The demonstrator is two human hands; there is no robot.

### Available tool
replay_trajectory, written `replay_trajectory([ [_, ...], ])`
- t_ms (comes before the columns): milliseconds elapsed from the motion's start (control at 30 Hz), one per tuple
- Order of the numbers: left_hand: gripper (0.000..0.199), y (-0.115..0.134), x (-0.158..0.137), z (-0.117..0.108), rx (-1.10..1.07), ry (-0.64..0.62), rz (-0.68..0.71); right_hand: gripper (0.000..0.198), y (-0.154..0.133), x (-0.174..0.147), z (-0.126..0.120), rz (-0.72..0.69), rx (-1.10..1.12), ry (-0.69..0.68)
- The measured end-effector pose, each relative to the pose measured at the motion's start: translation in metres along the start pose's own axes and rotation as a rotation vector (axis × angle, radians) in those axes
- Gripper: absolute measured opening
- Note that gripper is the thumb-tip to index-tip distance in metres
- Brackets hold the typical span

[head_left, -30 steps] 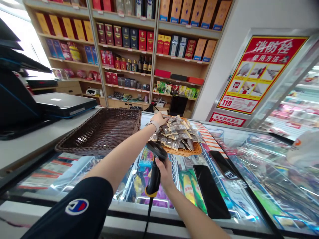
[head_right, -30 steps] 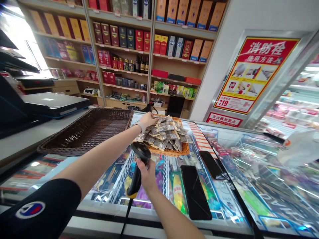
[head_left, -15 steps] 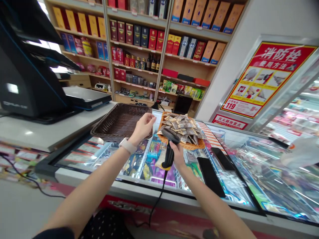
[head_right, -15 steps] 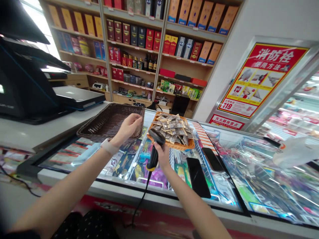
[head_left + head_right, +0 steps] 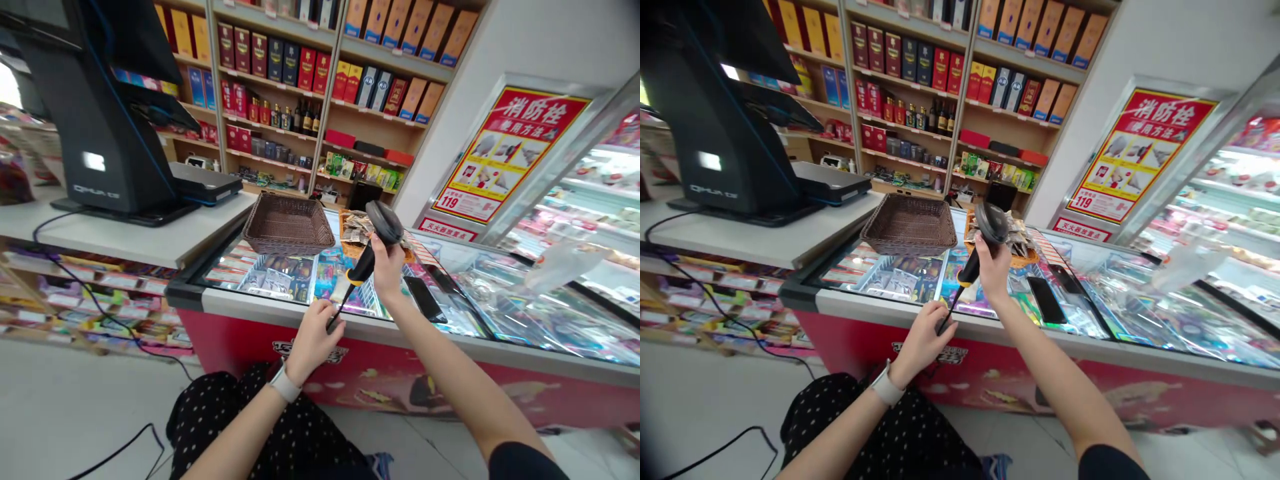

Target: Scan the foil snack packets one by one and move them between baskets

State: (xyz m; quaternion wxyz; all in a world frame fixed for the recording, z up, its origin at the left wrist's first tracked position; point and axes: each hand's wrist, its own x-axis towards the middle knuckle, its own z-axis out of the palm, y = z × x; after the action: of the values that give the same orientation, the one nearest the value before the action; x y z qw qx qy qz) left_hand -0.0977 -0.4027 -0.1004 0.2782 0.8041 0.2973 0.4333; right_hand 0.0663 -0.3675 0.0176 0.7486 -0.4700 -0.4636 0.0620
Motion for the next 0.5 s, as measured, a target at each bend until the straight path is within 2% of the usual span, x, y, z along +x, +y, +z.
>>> replay_trajectory([
  [100,0.015,-0.012,-0.012,-0.024,0.087,0.004,-0.063,0.037,-0.022,-0.014,-0.002,-0.064,-0.063,0.048],
  [300,0.012,-0.042,-0.021,-0.078,0.341,-0.01,-0.275,0.035,-0.045,-0.021,-0.016,-0.19,-0.206,0.179],
  [433,0.008,-0.057,-0.014,-0.108,0.449,0.038,-0.298,0.034,-0.047,-0.028,-0.026,-0.187,-0.281,0.22],
  [500,0.014,-0.062,-0.009,-0.116,0.465,0.053,-0.288,0.034,-0.044,-0.035,-0.028,-0.152,-0.294,0.237],
])
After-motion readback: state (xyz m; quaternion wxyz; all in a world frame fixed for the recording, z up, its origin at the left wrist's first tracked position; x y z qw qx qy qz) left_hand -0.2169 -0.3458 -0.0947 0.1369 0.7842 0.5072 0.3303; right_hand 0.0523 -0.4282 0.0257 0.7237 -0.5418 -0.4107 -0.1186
